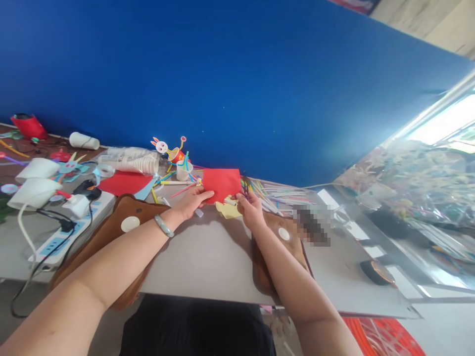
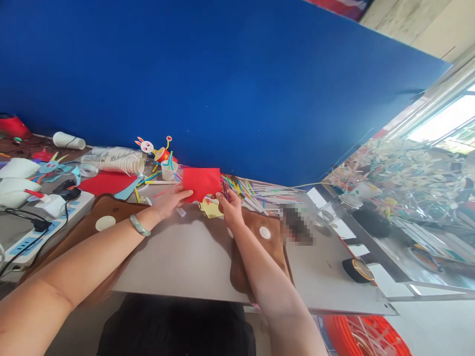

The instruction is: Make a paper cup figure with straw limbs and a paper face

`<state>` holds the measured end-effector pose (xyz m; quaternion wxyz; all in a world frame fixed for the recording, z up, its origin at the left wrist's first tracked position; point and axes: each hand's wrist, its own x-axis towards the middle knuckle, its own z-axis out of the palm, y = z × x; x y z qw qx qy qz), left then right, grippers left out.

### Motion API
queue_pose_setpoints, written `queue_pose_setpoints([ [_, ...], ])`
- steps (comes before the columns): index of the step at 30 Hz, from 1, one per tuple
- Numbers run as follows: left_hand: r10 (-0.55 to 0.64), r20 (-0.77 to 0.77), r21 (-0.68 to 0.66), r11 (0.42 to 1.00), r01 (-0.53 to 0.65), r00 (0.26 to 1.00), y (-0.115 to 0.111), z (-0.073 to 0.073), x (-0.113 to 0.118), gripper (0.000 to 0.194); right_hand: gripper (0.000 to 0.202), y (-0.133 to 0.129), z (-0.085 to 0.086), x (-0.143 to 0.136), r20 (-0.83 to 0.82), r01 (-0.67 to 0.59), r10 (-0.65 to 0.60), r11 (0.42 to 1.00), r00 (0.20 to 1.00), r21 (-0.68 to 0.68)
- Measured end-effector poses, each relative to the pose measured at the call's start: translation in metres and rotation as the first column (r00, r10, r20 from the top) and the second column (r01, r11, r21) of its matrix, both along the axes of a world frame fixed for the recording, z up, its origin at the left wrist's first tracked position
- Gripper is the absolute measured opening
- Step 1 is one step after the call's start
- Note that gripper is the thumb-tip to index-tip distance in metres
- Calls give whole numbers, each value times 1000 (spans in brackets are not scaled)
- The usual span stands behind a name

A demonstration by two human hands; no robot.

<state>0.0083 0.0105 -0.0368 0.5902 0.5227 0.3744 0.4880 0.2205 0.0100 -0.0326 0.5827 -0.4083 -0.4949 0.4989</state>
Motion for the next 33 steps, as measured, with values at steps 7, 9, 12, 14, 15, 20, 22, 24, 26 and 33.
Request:
queue_pose_setpoints([
  [7, 0, -105, -43, 999, -4, 994, -2, -8, 4, 32, 40, 2, -9, 12, -5, 70, -70, 998, 998, 0],
  [9, 15, -154, -47, 999, -23, 988, -5, -9, 5, 32, 39, 0, -8, 13, -30, 79, -78, 997, 996, 20],
  [12, 34, -173, -59, 997, -45, 984, -6, -10, 6, 33, 37, -2, -6, 13, -63, 66, -63, 997, 996, 43],
  [14, 44, -166, -56, 997, -54, 985, -7, -10, 6, 33, 37, -3, -5, 13, -75, 58, -55, 997, 996, 40],
  [15, 46, -168, -50, 997, -55, 985, -7, -9, 5, 32, 38, -3, -4, 12, -76, 59, -57, 998, 995, 34],
  [20, 24, -198, 5, 1000, -23, 980, -10, -3, 3, 31, 40, -4, -3, 13, -29, 70, -70, 997, 997, 13],
  [22, 6, -206, 14, 1000, -3, 979, -12, 0, 3, 29, 40, -3, -3, 13, -22, 82, -81, 996, 996, 26],
  [24, -43, -183, 10, 999, 46, 982, -12, 2, 2, 23, 40, -2, -4, 14, -16, 98, -98, 995, 995, 34],
  [26, -95, -135, 5, 995, 97, 986, -12, 2, 1, 18, 39, -1, -5, 14, -7, 113, -113, 993, 994, 33],
  [33, 32, -79, -26, 999, -34, 996, -4, -4, -1, 35, 38, -1, -7, 15, -34, 83, -83, 997, 996, 7],
])
